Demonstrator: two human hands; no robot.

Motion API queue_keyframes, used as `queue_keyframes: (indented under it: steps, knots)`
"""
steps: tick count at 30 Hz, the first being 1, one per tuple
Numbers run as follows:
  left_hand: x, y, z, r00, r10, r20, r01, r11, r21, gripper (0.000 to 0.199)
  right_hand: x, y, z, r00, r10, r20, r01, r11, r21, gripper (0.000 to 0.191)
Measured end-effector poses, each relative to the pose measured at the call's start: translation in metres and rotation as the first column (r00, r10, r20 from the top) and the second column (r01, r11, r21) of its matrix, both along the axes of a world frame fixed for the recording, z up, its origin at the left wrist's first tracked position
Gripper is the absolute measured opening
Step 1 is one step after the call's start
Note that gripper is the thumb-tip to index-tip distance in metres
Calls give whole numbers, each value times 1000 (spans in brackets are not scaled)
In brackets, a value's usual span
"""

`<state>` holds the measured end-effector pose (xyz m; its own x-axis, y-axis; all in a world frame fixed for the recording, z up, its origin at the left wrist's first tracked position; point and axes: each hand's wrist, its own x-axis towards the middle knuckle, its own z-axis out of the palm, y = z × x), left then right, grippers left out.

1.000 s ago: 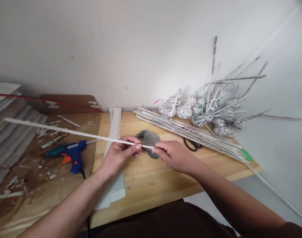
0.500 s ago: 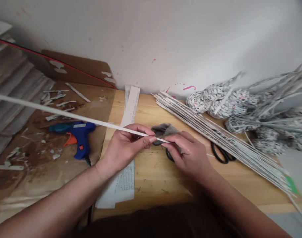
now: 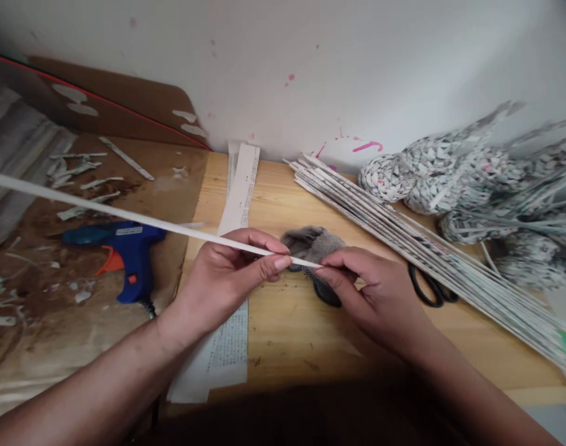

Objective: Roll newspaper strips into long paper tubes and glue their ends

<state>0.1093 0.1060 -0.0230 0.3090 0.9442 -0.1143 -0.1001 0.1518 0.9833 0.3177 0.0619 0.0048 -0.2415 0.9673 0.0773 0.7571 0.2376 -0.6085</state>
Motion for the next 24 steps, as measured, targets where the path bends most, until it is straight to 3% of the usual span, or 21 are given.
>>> queue_keyframes:
  steps: [4, 10, 18, 22, 24]
  knots:
    - [0, 0, 0, 1000, 6, 4, -6, 1000, 16, 15, 0, -2, 4, 998, 51, 23, -50, 997, -58, 21]
    - [1, 0, -2, 998, 44, 43, -45, 999, 9, 16, 3, -4, 1, 996, 10, 92, -22, 991, 132, 13]
    - [0, 1, -2, 1000, 26, 17, -27, 999, 19, 15, 2, -5, 1, 993, 42, 114, -51, 996, 71, 16]
    - [0, 0, -2, 999, 25, 39, -25, 1000, 9, 13, 3, -5, 2, 996, 21, 88, -30, 994, 106, 12]
    - [0, 0, -2, 999, 20, 34, -20, 1000, 8, 13, 3, -5, 5, 995, 42, 92, -47, 997, 53, 16]
